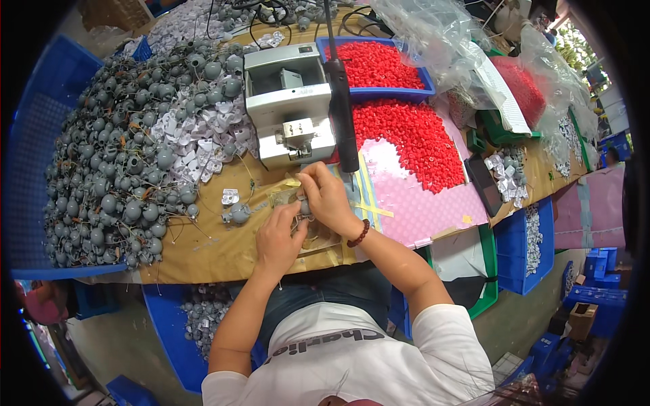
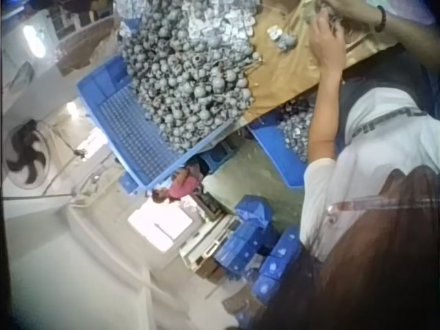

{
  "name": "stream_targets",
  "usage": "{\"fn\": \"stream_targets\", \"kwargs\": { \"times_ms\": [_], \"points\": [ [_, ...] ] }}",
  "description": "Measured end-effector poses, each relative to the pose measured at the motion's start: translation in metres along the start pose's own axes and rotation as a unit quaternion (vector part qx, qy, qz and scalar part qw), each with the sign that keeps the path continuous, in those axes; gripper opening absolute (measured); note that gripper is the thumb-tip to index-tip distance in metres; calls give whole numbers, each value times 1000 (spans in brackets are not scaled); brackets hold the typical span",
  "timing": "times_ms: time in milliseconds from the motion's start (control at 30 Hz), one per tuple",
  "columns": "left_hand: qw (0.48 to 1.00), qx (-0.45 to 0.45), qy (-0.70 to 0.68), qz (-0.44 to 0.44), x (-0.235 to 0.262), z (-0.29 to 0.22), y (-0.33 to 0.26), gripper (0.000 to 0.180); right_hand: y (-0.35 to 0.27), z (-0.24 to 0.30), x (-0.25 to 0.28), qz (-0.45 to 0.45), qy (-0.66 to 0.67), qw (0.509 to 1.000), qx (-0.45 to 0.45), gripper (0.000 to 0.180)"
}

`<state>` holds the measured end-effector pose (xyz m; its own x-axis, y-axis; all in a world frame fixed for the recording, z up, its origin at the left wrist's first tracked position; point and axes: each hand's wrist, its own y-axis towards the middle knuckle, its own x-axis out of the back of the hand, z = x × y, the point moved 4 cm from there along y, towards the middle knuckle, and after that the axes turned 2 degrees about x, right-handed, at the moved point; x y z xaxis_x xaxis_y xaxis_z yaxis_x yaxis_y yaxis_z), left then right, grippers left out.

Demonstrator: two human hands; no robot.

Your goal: Assembling small grey bulbous components by placing them in a fixture and using an electric screwdriver.

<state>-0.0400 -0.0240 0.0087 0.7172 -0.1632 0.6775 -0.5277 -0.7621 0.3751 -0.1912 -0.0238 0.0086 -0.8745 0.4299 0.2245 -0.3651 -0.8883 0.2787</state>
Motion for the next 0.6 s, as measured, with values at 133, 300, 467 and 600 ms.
{"fn": "stream_targets", "kwargs": {
  "times_ms": [133,300,467,600],
  "points": [
    [1000,3,0,3,-1,2,-1,41,5,-4,-3,-15,12,1000,-13,14],
    [1000,-3,-13,-4,-1,2,1,41,8,-6,-4,-16,22,999,-36,14],
    [995,18,-88,31,29,4,-10,39,-2,5,13,71,149,985,-57,13],
    [972,79,-22,221,112,20,-40,36,-5,-8,82,13,-8,996,90,12]
  ]
}}
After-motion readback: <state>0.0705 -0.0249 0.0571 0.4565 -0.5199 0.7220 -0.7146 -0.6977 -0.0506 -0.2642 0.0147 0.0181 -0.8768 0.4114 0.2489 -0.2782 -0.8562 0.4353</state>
